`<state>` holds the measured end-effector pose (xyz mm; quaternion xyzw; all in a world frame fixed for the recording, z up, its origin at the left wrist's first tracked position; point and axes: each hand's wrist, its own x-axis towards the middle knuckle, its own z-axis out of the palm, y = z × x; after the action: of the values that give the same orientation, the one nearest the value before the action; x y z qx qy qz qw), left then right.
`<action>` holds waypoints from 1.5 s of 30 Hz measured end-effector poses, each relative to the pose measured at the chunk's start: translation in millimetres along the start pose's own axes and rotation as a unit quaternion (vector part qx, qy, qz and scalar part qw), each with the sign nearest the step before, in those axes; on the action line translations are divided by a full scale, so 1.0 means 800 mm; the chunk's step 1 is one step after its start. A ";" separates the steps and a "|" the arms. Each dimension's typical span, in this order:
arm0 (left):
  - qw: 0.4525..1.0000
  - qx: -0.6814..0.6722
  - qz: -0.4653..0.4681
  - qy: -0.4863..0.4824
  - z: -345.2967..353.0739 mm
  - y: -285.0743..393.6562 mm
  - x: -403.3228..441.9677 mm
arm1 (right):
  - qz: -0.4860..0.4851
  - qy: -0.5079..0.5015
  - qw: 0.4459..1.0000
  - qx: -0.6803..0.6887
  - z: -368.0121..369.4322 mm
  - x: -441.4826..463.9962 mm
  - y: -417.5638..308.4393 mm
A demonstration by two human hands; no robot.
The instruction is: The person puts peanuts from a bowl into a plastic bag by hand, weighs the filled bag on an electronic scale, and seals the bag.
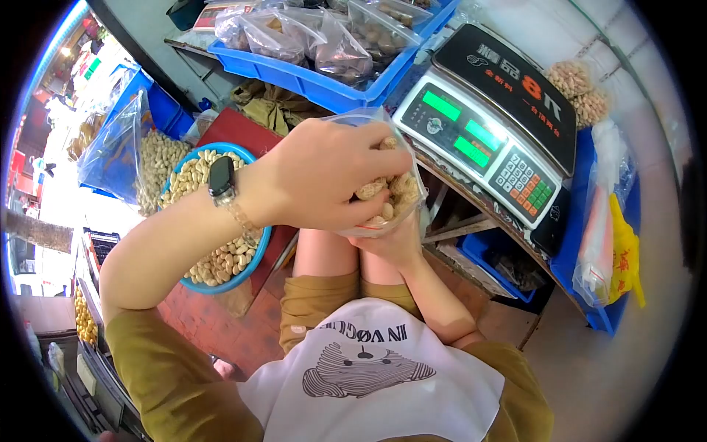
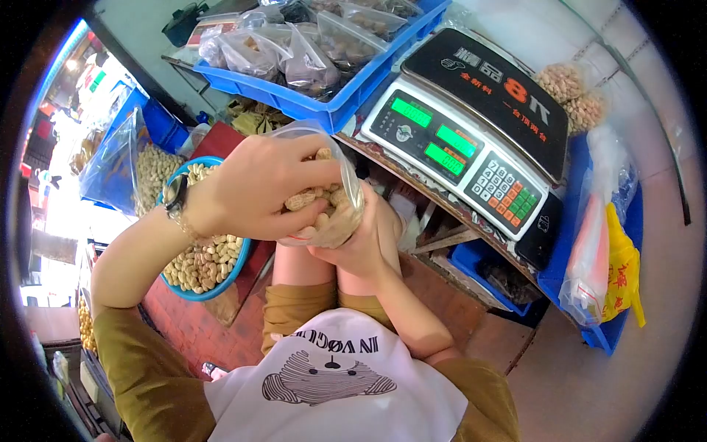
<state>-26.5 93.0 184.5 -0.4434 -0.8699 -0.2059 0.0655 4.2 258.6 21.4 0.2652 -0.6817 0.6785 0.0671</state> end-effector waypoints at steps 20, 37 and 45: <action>0.996 -0.084 0.012 0.021 -0.022 -0.007 0.008 | -0.017 0.004 1.000 -0.003 0.004 0.004 0.002; 0.938 -0.308 -0.082 0.138 -0.023 -0.002 0.005 | 0.052 0.048 0.997 -0.013 0.008 -0.002 -0.001; 0.715 -0.630 -0.083 0.291 -0.078 -0.043 -0.060 | 0.011 0.032 0.995 -0.091 0.007 -0.011 0.033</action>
<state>-29.8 13.2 216.5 -0.2261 -0.5098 -0.8300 0.0032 1.5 253.8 -6.6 0.2287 -0.7411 0.6225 0.1048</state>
